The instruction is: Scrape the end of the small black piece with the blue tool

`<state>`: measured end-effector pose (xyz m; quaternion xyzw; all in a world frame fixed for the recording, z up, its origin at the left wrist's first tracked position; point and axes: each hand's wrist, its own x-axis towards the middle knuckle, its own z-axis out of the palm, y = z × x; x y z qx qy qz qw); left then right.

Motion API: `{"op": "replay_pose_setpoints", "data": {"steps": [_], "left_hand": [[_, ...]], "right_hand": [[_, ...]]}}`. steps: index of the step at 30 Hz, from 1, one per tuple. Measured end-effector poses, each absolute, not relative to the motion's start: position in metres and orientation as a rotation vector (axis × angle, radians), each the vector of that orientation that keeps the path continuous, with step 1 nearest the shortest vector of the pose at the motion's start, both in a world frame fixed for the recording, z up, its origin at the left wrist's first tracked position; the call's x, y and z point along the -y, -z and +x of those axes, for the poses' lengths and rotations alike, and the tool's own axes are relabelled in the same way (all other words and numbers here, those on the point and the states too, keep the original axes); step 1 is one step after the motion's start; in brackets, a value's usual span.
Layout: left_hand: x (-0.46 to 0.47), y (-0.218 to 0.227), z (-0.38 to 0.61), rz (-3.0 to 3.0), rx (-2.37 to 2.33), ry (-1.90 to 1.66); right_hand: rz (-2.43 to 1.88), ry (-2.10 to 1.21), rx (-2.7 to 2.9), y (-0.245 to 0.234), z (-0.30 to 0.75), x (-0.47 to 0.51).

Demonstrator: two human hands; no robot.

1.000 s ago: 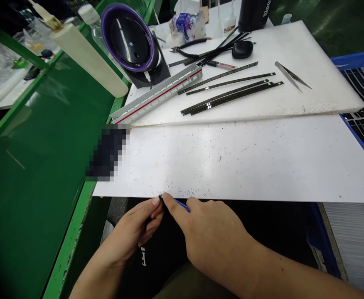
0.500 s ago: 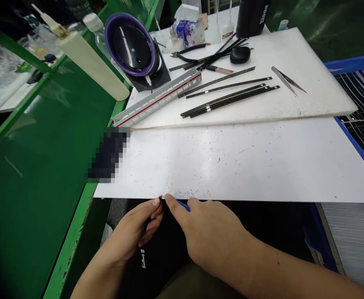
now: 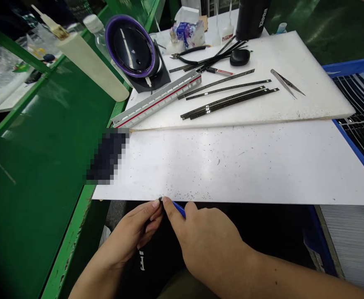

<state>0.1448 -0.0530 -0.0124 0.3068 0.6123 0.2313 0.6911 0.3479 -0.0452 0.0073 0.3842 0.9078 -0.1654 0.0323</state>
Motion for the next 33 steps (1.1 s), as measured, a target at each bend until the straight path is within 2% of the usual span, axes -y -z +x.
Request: {"op": "replay_pose_setpoints", "data": {"steps": [6,9,12,14,16,19,21,26,30,33], "left_hand": [[0.054,0.012,0.147,0.687,-1.384,-0.544],[0.056,0.013,0.148,0.664,-1.379,-0.545],[0.060,0.013,0.148,0.626,-1.335,-0.536],[0.061,0.011,0.148,0.606,-1.317,-0.544],[0.061,0.006,0.147,0.584,-1.288,-0.561],[0.058,-0.003,0.146,0.544,-1.208,-0.606],[0.056,-0.009,0.147,0.507,-1.141,-0.642],[0.054,-0.021,0.149,0.395,-0.975,-0.661],[0.054,-0.024,0.149,0.339,-0.913,-0.662],[0.054,-0.025,0.149,0.313,-0.873,-0.667]], "right_hand": [[1.274,0.506,-2.778,0.000,0.345,0.051],[1.370,0.756,-2.828,-0.001,0.358,0.048],[1.491,1.027,-3.129,-0.012,0.390,0.036],[1.645,0.893,-3.398,-0.019,0.417,0.023],[1.949,0.805,-3.410,-0.019,0.443,0.009],[2.127,1.310,-3.223,-0.004,0.467,-0.008],[2.044,1.467,-3.178,0.009,0.472,-0.014],[1.766,1.108,-3.278,0.021,0.463,-0.013],[1.797,0.959,-3.306,0.021,0.461,-0.016],[1.913,0.701,-3.315,0.022,0.459,-0.019]]}}
